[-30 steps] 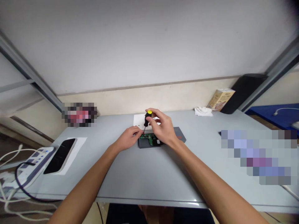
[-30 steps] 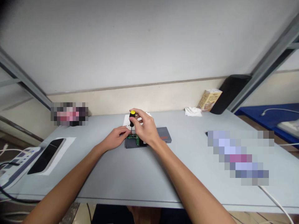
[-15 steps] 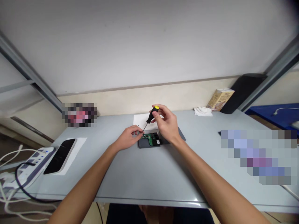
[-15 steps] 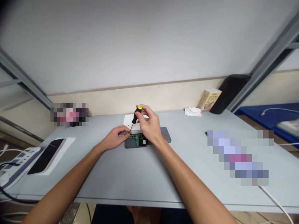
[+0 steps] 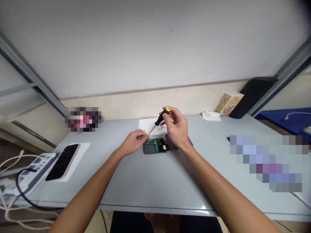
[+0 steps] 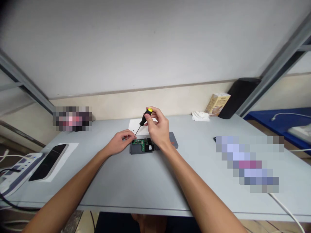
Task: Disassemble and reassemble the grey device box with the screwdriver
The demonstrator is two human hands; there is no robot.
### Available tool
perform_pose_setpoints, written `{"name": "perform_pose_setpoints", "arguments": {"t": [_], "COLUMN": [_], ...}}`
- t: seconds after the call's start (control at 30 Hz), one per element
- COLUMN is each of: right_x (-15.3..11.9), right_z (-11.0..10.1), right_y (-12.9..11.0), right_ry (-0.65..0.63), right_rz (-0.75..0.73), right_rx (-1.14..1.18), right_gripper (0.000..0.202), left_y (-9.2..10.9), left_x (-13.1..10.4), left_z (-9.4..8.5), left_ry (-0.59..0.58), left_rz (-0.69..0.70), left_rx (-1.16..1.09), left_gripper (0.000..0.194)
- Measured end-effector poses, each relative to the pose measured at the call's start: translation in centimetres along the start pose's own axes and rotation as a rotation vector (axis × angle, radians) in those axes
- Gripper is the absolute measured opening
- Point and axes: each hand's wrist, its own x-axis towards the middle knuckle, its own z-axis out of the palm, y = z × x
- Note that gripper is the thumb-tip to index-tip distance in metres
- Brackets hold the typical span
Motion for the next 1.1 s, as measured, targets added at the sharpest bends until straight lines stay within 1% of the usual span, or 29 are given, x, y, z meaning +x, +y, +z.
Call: {"name": "perform_pose_setpoints", "arguments": {"t": [0.2, 0.33, 0.43, 0.67, 0.83, 1.0, 1.1], "right_x": [0.05, 0.19, 0.21, 0.07, 0.15, 0.16, 0.16], "right_z": [0.02, -0.12, -0.15, -0.09, -0.11, -0.06, -0.08], "right_y": [0.11, 0.24, 0.29, 0.31, 0.28, 0.03, -0.01], "right_ry": [-0.018, 0.013, 0.037, 0.007, 0.040, 0.055, 0.054], "right_rz": [0.000, -0.028, -0.030, -0.040, -0.037, -0.031, -0.030], "right_rx": [0.002, -0.031, -0.012, -0.039, -0.017, 0.004, 0.001], "right_gripper": [0.030, 0.031, 0.031, 0.032, 0.033, 0.035, 0.036], "left_y": [-0.22, -0.40, -0.36, -0.25, -0.24, -0.19, -0.30], "left_x": [0.00, -0.01, -0.01, 0.05, 0.20, 0.23, 0.20], "left_z": [0.16, 0.11, 0.04, 0.09, 0.07, 0.08, 0.12], "left_ry": [0.018, 0.039, 0.047, 0.052, 0.071, 0.098, 0.090], "left_rz": [-0.009, -0.029, -0.042, -0.048, -0.076, -0.104, -0.106], "left_rx": [-0.025, -0.029, -0.036, -0.051, -0.086, -0.127, -0.130], "left_gripper": [0.029, 0.030, 0.030, 0.029, 0.027, 0.032, 0.033]}}
